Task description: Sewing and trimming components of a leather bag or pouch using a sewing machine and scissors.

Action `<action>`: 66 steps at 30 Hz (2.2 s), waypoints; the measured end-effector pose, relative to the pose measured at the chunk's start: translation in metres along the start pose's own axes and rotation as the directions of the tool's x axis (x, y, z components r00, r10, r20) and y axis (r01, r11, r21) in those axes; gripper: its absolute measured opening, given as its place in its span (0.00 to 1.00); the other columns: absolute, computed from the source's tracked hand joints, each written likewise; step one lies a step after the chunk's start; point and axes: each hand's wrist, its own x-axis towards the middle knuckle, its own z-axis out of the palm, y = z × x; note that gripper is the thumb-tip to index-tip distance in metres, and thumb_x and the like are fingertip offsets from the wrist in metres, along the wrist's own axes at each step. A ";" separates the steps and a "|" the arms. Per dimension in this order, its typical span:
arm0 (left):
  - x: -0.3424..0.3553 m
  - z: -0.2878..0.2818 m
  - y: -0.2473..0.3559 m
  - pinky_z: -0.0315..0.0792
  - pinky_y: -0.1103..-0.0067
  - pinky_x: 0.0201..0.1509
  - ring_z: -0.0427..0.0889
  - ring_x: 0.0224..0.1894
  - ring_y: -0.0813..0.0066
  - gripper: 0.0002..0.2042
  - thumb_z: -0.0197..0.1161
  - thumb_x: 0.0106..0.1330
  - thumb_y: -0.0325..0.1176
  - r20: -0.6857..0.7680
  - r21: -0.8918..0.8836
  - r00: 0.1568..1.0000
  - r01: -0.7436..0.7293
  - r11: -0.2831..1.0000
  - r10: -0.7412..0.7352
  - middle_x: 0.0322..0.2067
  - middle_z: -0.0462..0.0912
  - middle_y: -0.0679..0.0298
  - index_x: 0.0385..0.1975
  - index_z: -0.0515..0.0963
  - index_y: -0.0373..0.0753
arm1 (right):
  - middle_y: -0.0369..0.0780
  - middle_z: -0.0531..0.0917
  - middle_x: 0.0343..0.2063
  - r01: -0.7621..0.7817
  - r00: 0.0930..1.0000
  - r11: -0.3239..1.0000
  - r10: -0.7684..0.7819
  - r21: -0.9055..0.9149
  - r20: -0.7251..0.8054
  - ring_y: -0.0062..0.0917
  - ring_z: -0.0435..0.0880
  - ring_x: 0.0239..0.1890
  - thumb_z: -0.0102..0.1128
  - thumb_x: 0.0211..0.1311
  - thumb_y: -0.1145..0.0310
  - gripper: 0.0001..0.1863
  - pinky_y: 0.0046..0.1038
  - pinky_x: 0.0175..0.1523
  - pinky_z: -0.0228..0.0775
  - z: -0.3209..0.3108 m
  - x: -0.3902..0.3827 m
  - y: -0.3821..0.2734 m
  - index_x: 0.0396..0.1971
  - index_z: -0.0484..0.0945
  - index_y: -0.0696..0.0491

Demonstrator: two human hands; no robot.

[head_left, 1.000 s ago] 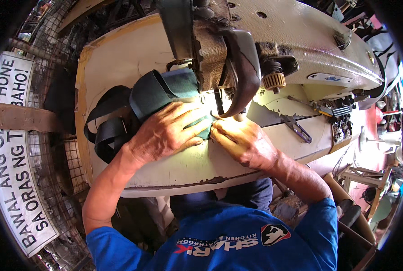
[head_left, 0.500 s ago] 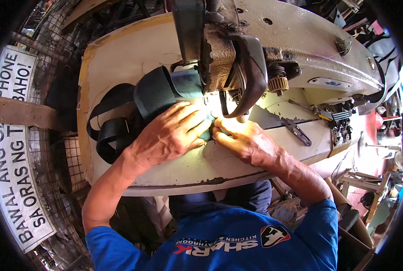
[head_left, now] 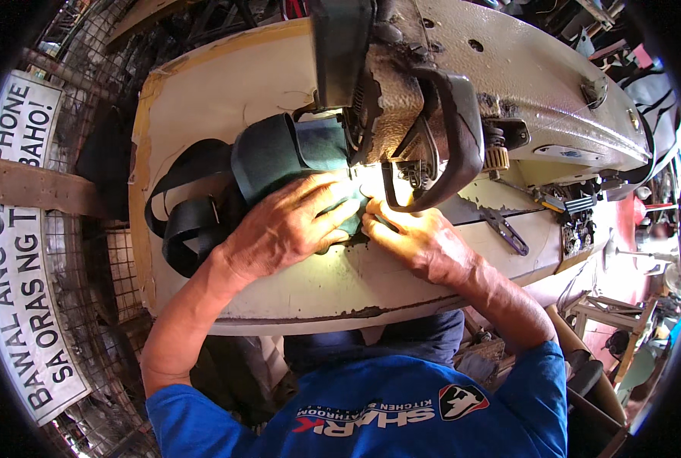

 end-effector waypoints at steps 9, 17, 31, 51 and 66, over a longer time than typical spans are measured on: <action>0.005 0.000 -0.007 0.75 0.69 0.58 0.78 0.53 0.58 0.17 0.67 0.57 0.30 0.035 -0.089 0.999 0.028 0.996 -0.025 0.48 0.79 0.54 0.45 0.77 0.31 | 0.44 0.76 0.48 -0.045 0.999 0.998 0.045 -0.037 0.002 0.41 0.77 0.51 0.54 0.54 0.71 0.17 0.40 0.52 0.73 0.002 0.001 0.004 0.45 0.75 0.57; 0.006 0.001 -0.007 0.75 0.70 0.58 0.78 0.53 0.59 0.17 0.67 0.57 0.29 -0.003 -0.051 1.000 -0.011 0.999 0.010 0.49 0.79 0.54 0.46 0.77 0.30 | 0.42 0.76 0.48 -0.036 0.999 0.999 0.037 -0.039 0.020 0.39 0.79 0.49 0.54 0.54 0.72 0.16 0.37 0.51 0.75 0.001 0.000 0.003 0.44 0.75 0.56; 0.006 0.001 -0.010 0.75 0.71 0.57 0.78 0.51 0.61 0.16 0.66 0.57 0.31 -0.027 0.043 0.998 -0.054 0.998 0.056 0.48 0.80 0.58 0.44 0.79 0.34 | 0.41 0.78 0.47 -0.057 0.998 0.986 0.057 -0.154 -0.002 0.35 0.79 0.47 0.54 0.56 0.71 0.16 0.33 0.51 0.74 -0.002 0.004 -0.004 0.46 0.75 0.54; 0.007 0.000 -0.003 0.76 0.73 0.55 0.78 0.48 0.61 0.11 0.63 0.59 0.30 -0.048 0.043 0.998 -0.042 0.998 0.044 0.44 0.79 0.58 0.41 0.79 0.35 | 0.49 0.73 0.61 -0.884 0.366 0.446 0.479 -0.138 -0.798 0.41 0.67 0.67 0.49 0.73 0.62 0.23 0.40 0.69 0.57 -0.028 -0.165 0.041 0.61 0.70 0.59; 0.006 -0.003 -0.001 0.76 0.73 0.55 0.78 0.50 0.61 0.12 0.61 0.59 0.30 -0.018 0.027 0.999 0.031 0.999 -0.031 0.46 0.79 0.59 0.42 0.80 0.35 | 0.47 0.80 0.49 -0.228 0.859 0.959 0.117 -0.168 -0.498 0.41 0.81 0.52 0.64 0.48 0.84 0.21 0.38 0.54 0.75 -0.029 -0.064 -0.008 0.46 0.81 0.55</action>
